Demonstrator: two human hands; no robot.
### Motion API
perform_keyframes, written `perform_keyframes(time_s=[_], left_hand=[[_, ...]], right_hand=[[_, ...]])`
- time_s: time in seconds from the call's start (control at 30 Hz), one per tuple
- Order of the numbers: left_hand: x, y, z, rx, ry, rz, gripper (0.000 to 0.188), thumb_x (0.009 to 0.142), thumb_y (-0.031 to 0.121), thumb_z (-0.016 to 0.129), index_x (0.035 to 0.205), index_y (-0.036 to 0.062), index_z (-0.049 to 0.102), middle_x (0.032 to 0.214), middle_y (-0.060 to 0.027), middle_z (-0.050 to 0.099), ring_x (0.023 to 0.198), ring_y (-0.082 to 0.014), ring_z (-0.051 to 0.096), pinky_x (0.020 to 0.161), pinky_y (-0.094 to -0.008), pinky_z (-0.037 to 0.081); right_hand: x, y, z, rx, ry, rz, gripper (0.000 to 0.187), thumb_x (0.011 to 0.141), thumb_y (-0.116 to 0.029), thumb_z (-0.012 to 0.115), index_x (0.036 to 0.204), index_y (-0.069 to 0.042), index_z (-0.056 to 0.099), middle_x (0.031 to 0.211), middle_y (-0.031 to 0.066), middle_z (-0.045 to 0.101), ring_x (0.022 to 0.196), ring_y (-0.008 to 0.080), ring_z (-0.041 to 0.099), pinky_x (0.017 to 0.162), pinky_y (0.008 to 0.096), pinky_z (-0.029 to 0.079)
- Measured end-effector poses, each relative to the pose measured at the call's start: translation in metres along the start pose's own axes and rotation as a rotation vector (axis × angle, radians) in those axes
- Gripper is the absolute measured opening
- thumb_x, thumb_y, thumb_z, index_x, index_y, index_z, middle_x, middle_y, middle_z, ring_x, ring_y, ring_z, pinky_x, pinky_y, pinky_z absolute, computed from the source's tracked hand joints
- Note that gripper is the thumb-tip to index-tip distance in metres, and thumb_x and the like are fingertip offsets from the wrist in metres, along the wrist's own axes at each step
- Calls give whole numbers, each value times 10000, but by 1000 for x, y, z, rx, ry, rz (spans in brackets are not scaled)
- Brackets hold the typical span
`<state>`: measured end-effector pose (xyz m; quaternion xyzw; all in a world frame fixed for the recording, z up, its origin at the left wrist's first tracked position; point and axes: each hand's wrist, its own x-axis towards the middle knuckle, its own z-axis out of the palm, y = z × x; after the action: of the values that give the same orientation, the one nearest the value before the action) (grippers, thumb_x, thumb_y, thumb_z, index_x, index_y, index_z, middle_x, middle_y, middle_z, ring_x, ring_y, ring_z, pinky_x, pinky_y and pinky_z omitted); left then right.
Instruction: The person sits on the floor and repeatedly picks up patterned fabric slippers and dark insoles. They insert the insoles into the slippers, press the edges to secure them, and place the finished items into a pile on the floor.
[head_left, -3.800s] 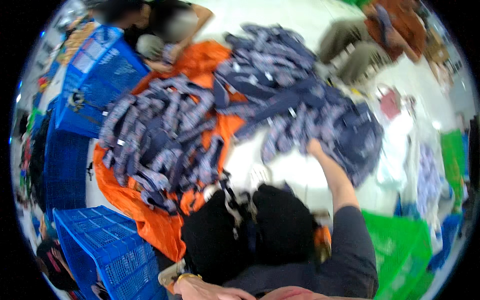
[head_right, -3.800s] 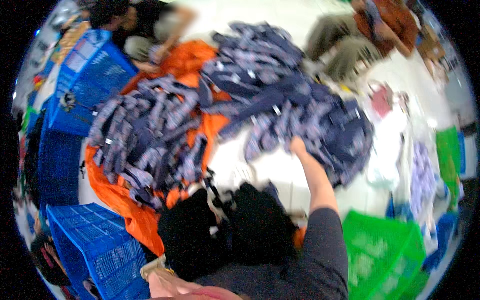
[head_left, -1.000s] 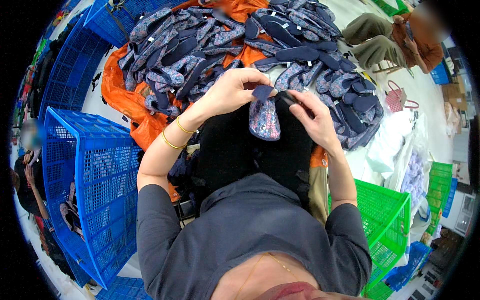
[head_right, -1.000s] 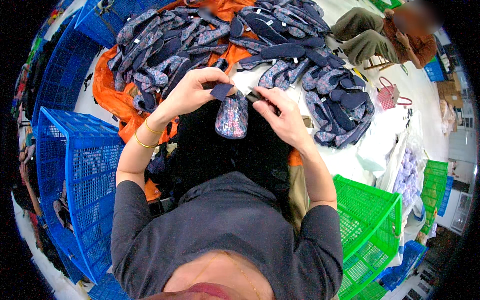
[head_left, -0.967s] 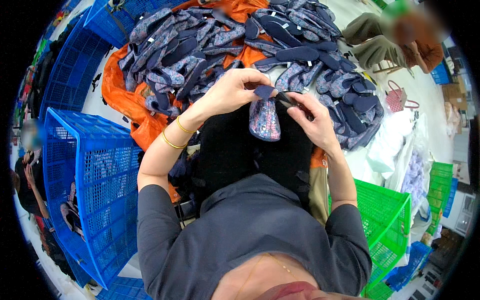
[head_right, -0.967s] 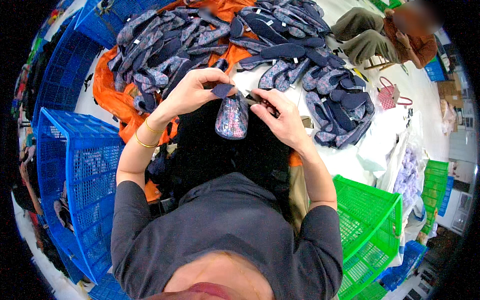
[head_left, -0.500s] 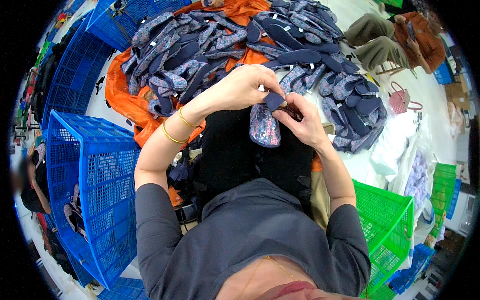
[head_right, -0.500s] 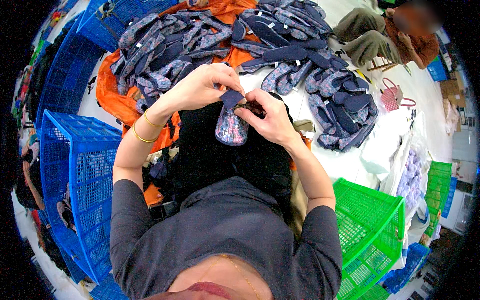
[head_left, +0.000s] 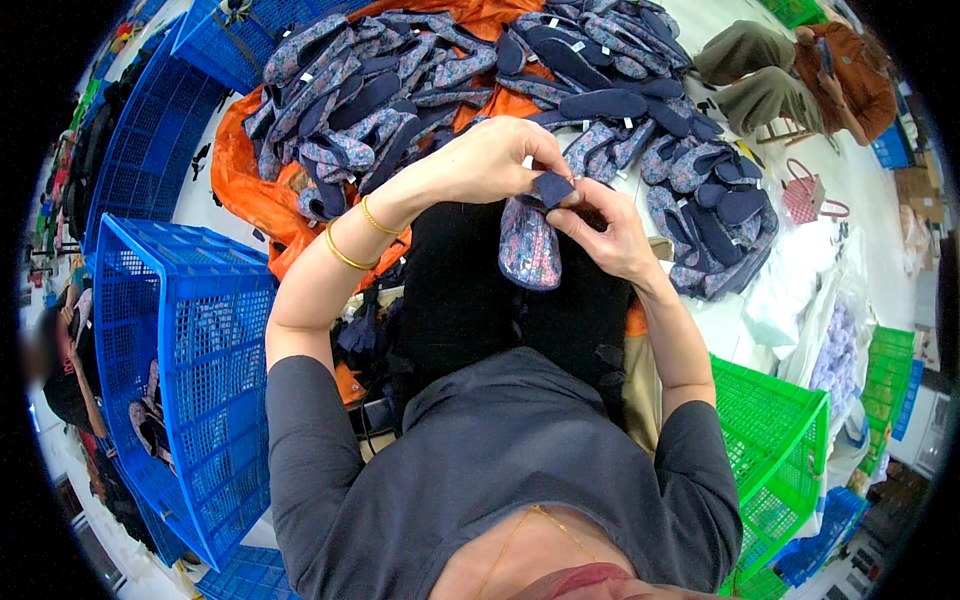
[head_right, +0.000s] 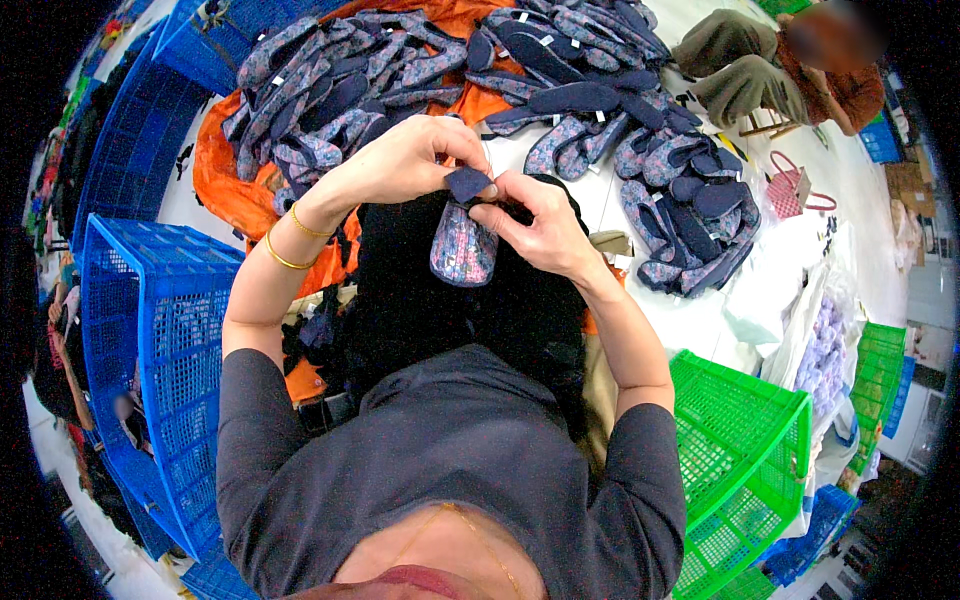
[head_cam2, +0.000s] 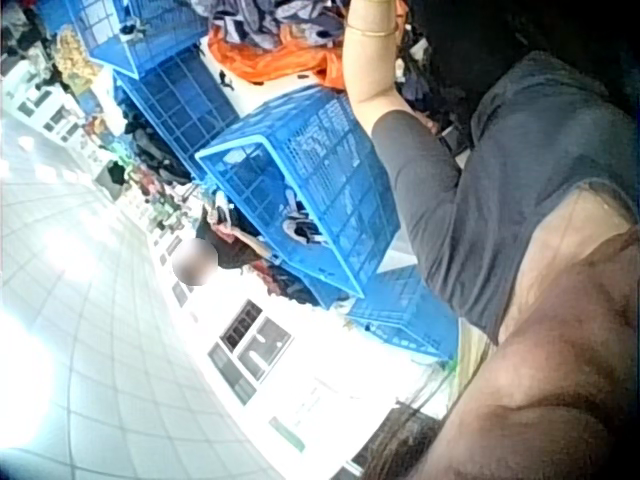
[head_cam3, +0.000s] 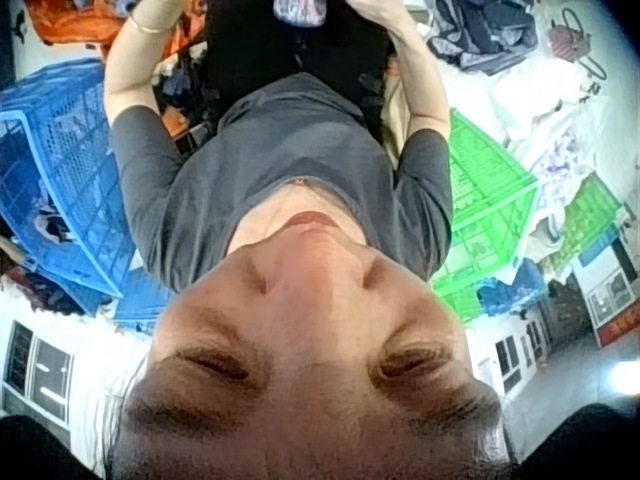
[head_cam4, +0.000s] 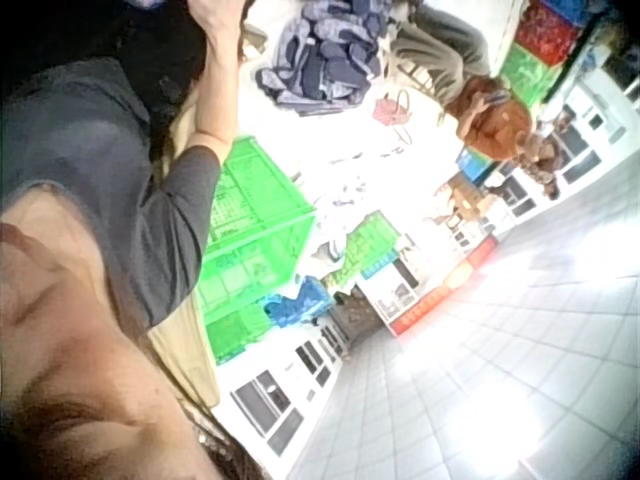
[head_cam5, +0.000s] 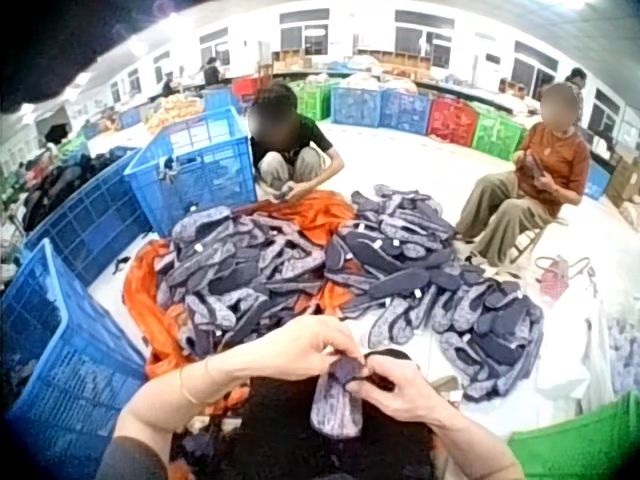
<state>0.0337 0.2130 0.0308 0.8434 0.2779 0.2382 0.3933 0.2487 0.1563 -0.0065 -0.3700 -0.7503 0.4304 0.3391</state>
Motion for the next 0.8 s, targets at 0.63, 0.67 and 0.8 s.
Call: perform_keyframes(time_s=[0.63, 0.67, 0.8], left_hand=[[-45, -8, 17, -298, -176, -276, 340, 814, 269, 760, 992, -6, 667, 866, -12, 591, 843, -105, 525, 783, -255, 429], [-51, -9, 16, -341, -178, -305, 322, 812, 249, 762, 994, -2, 674, 865, -7, 588, 847, -101, 521, 792, -254, 424], [-70, -10, 18, -461, -110, -250, 260, 815, 176, 755, 997, 5, 685, 890, 3, 571, 877, -86, 511, 817, -243, 405]], right_hand=[[-39, 20, 12, 353, 160, 216, 252, 913, -144, 659, 1093, -6, 552, 925, -2, 596, 809, 37, 547, 696, 187, 442], [-40, 21, 14, 300, 144, 216, 252, 906, -143, 668, 1087, -7, 557, 918, -1, 596, 794, 33, 537, 671, 187, 436], [-38, 21, 19, 132, 134, 135, 266, 851, -134, 718, 1039, -6, 581, 877, 15, 580, 687, 59, 508, 615, 203, 428]])
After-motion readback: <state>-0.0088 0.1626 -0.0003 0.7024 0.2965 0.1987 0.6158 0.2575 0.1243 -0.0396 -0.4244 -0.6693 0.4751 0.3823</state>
